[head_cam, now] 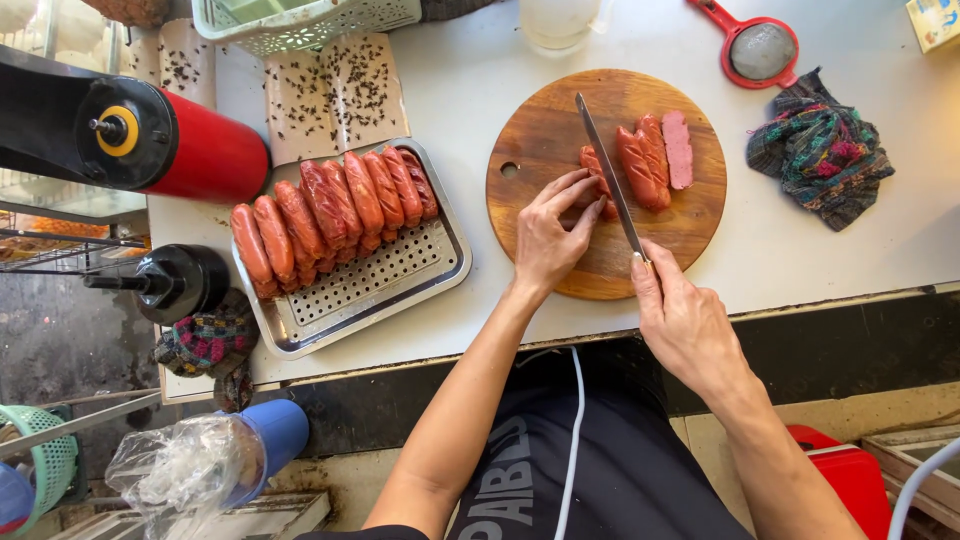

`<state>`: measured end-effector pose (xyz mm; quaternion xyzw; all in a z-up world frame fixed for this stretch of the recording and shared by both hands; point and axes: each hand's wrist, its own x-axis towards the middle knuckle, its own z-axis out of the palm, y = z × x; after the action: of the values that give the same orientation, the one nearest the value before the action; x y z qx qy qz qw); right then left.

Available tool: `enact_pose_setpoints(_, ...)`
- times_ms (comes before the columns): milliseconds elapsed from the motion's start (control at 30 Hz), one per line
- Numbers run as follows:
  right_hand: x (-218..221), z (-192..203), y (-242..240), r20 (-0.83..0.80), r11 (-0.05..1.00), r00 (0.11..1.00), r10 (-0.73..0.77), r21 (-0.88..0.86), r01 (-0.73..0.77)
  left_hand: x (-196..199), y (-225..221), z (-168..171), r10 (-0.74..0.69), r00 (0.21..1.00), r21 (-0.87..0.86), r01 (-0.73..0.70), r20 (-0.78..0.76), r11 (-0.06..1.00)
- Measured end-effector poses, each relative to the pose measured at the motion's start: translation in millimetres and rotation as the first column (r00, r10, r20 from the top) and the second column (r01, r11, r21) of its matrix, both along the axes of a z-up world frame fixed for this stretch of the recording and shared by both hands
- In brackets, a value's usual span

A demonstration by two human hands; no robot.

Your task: Slice multiple cooked sausages on a wooden cutting board using a knife.

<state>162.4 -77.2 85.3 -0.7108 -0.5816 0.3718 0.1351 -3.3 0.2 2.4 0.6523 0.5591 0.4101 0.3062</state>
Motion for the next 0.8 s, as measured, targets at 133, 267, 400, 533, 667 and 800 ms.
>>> enact_pose_setpoints(133,-3,2,1,0.013,1.000,1.000,0.005,0.003,-0.005,0,0,0,-0.003,1.000,-0.022,0.004,0.025,1.000)
enact_pose_setpoints(267,-4,3,-1,0.032,0.999,0.999,0.003,-0.040,-0.001,0,1,1,-0.004,1.000,-0.010,0.004,0.007,1.000)
enact_pose_setpoints(400,2,4,-19,0.025,0.999,1.000,0.004,-0.053,-0.003,0,2,-2,0.001,1.000,-0.049,-0.001,0.001,0.999)
enact_pose_setpoints(533,5,2,-27,0.019,0.997,1.000,0.012,-0.072,-0.011,-2,3,-8,-0.009,0.999,-0.007,0.009,-0.035,1.000)
enact_pose_setpoints(667,-4,0,4,0.035,0.994,0.999,0.001,-0.112,0.002,-1,3,-3,-0.012,1.000,-0.034,0.011,-0.018,0.999)
enact_pose_setpoints(800,-5,-1,18,0.013,0.997,1.000,0.013,-0.076,-0.012,0,2,-4,-0.012,1.000,-0.021,0.012,0.004,1.000)
